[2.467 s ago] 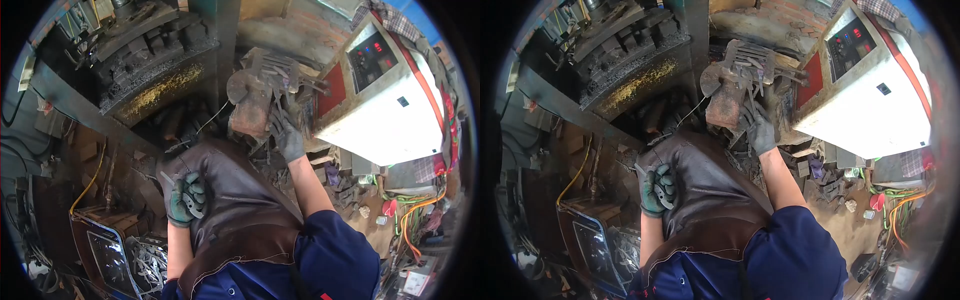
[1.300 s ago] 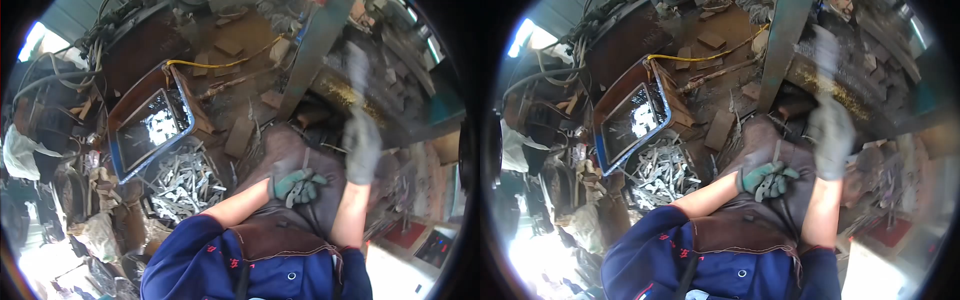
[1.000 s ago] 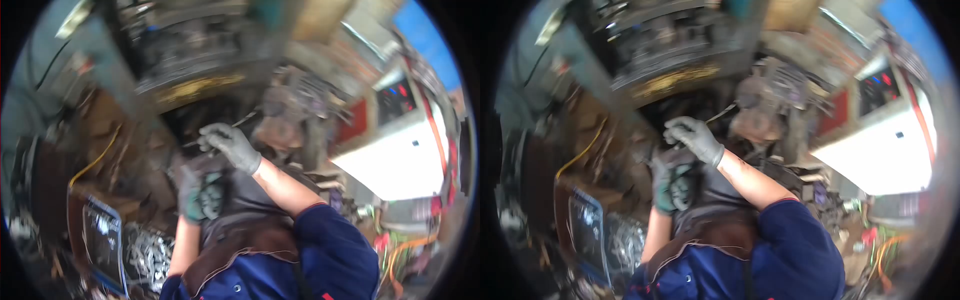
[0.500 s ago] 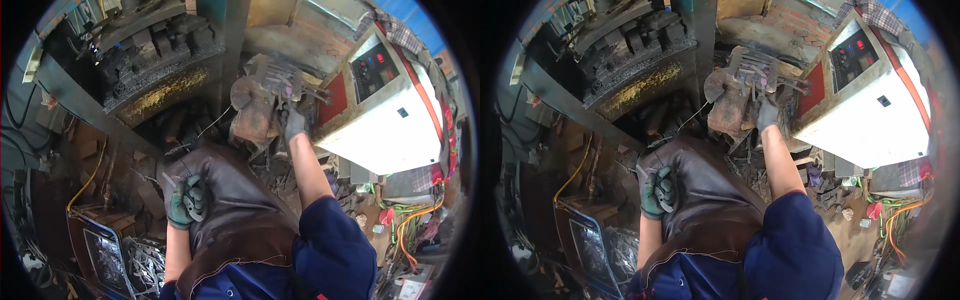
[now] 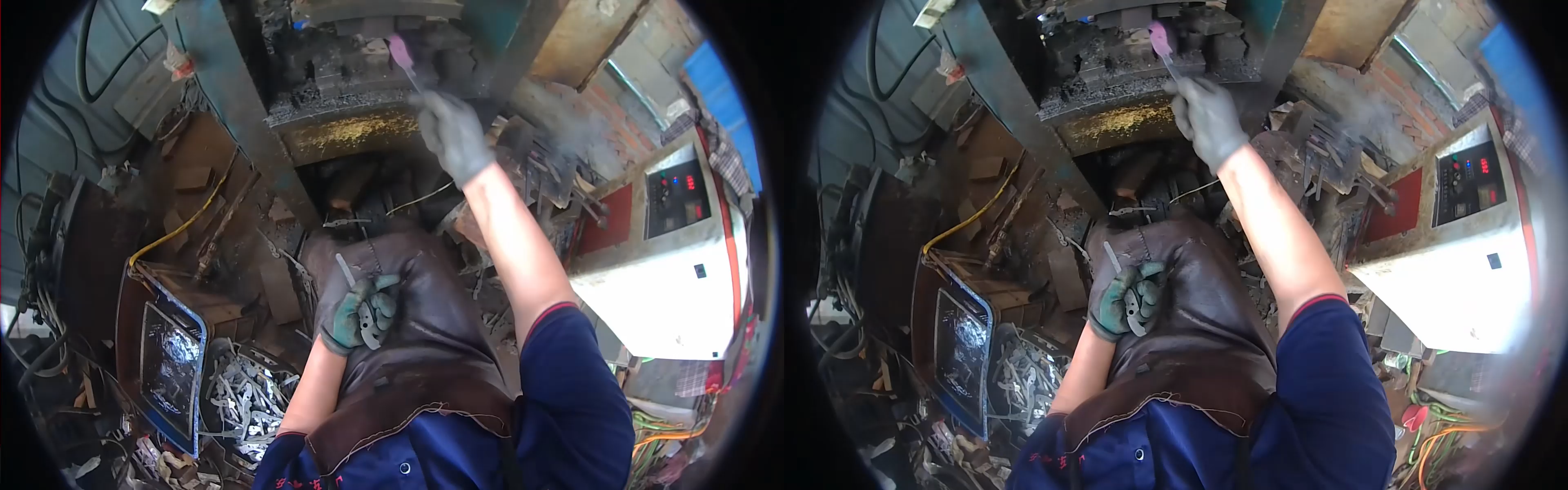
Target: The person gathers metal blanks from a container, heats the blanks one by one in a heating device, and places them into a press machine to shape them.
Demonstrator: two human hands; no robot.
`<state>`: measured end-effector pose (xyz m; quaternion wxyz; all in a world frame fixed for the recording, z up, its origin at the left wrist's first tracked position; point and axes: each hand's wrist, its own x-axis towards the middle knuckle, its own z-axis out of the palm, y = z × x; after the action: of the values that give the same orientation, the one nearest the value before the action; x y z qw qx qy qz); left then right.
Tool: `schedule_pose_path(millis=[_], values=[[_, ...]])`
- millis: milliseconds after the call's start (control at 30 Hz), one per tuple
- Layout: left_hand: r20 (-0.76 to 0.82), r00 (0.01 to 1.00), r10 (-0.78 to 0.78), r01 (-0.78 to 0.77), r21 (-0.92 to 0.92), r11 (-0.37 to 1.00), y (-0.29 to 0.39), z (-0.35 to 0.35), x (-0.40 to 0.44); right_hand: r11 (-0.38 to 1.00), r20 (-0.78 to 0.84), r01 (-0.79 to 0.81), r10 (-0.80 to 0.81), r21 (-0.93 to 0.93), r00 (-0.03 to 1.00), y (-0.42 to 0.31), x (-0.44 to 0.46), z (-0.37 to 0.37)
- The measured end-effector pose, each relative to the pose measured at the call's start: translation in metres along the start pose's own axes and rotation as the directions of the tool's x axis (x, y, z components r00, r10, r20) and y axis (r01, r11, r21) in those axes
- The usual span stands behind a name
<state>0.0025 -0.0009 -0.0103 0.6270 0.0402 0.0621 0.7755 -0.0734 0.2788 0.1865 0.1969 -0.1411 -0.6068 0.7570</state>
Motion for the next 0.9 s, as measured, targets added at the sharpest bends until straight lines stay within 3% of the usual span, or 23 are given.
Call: schedule_pose_path(millis=[167,267,367,467,533,600,667,700,733,767,833,900], values=[[0.001,0.999,0.033,-0.033,0.007,0.999,0.001,0.01,-0.001,0.998,-0.03,-0.057,0.056,-0.01,0.998,0.003,0.061,0.038],[0.031,0.999,0.037,-0.038,0.037,0.999,0.002,0.012,-0.002,0.989,-0.047,-0.125,0.129,0.084,0.991,-0.002,0.076,0.049],[-0.062,0.998,0.03,-0.022,0.111,0.994,0.004,0.008,-0.002,0.984,-0.062,-0.168,0.171,0.051,0.983,-0.007,0.084,0.056],[-0.051,0.998,0.036,-0.031,0.106,0.994,0.002,0.008,-0.003,0.973,-0.009,-0.19,0.193,0.127,0.981,-0.004,0.069,0.046],[-0.088,0.996,0.006,-0.006,0.009,1.0,0.002,0.006,-0.002,0.971,0.055,-0.223,0.219,0.081,0.974,0.007,0.038,0.025],[-0.15,0.989,0.012,-0.004,0.058,0.998,0.003,0.009,-0.001,0.967,0.132,-0.253,0.249,0.014,0.96,0.022,-0.012,0.009],[-0.224,0.975,0.011,0.012,0.101,0.995,0.004,0.014,-0.003,0.903,0.199,-0.411,0.429,-0.126,0.881,0.049,-0.055,-0.005],[-0.203,0.979,0.023,0.022,0.216,0.976,0.006,0.02,-0.004,0.85,0.197,-0.486,0.521,-0.202,0.83,0.062,-0.076,-0.004],[-0.19,0.981,0.032,0.031,0.322,0.946,0.006,0.025,-0.008,0.811,0.228,-0.509,0.574,-0.288,0.787,0.073,-0.096,-0.005],[-0.222,0.975,0.029,0.04,0.301,0.953,0.005,0.032,-0.01,0.793,0.255,-0.512,0.597,-0.329,0.761,0.084,-0.114,-0.004],[-0.299,0.953,-0.056,0.19,0.443,0.876,0.007,0.047,-0.006,0.754,0.373,-0.499,0.649,-0.426,0.663,0.106,-0.131,-0.004],[-0.304,0.953,-0.006,0.184,0.559,0.809,0.006,0.049,-0.007,0.746,0.38,-0.517,0.662,-0.42,0.646,0.108,-0.141,0.002]])
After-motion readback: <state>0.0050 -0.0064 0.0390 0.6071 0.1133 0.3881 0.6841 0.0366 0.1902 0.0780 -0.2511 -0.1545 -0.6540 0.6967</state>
